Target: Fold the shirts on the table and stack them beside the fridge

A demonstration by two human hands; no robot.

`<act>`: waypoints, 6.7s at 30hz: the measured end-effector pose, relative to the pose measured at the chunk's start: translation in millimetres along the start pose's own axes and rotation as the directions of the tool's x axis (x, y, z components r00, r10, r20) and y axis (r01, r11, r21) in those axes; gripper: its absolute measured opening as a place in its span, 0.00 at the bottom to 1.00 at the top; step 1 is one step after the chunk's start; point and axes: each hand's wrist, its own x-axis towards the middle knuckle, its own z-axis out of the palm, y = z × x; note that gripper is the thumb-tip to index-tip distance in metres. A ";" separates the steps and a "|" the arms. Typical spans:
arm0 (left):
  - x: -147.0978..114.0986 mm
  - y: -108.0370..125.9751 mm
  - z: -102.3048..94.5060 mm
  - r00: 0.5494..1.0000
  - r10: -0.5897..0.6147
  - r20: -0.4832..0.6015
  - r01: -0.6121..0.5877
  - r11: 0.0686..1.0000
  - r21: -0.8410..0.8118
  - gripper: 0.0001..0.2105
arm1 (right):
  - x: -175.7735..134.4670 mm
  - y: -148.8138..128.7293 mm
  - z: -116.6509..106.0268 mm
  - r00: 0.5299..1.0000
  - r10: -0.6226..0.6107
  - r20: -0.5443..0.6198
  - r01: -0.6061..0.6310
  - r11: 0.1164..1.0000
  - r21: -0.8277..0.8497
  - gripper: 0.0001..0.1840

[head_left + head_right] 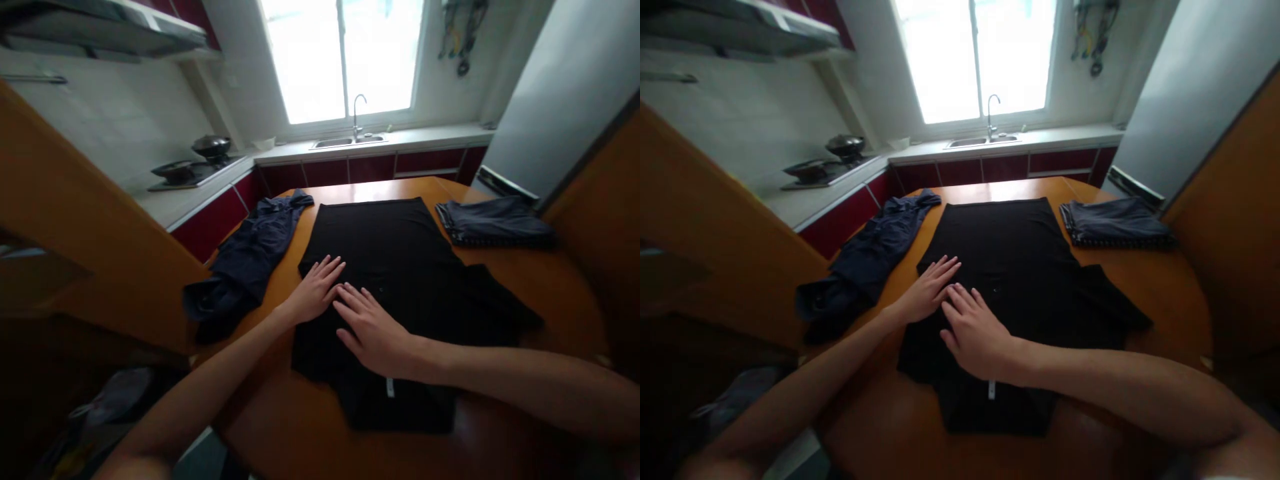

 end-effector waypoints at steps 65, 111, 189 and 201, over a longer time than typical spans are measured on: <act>125.8 171.7 35.4 0.820 0.567 0.078 -0.538 0.810 -0.234 0.26 | -86.4 284.0 -99.5 0.890 0.407 -0.203 -0.420 0.907 -0.019 0.14; 185.2 116.0 16.3 0.860 0.153 0.487 0.259 0.691 -0.675 0.25 | -102.1 295.9 -95.3 0.830 0.539 -0.143 -0.543 0.839 0.007 0.13; 22.6 -7.7 23.9 0.978 -0.209 -0.010 0.208 0.969 0.133 0.30 | -47.3 151.6 -41.6 0.885 0.347 -0.312 -0.430 0.865 -0.258 0.20; 19.6 -14.8 26.8 0.944 -0.329 -0.020 0.328 0.932 0.152 0.36 | -59.4 210.4 -27.8 0.717 0.646 -0.263 -0.697 0.657 -0.286 0.46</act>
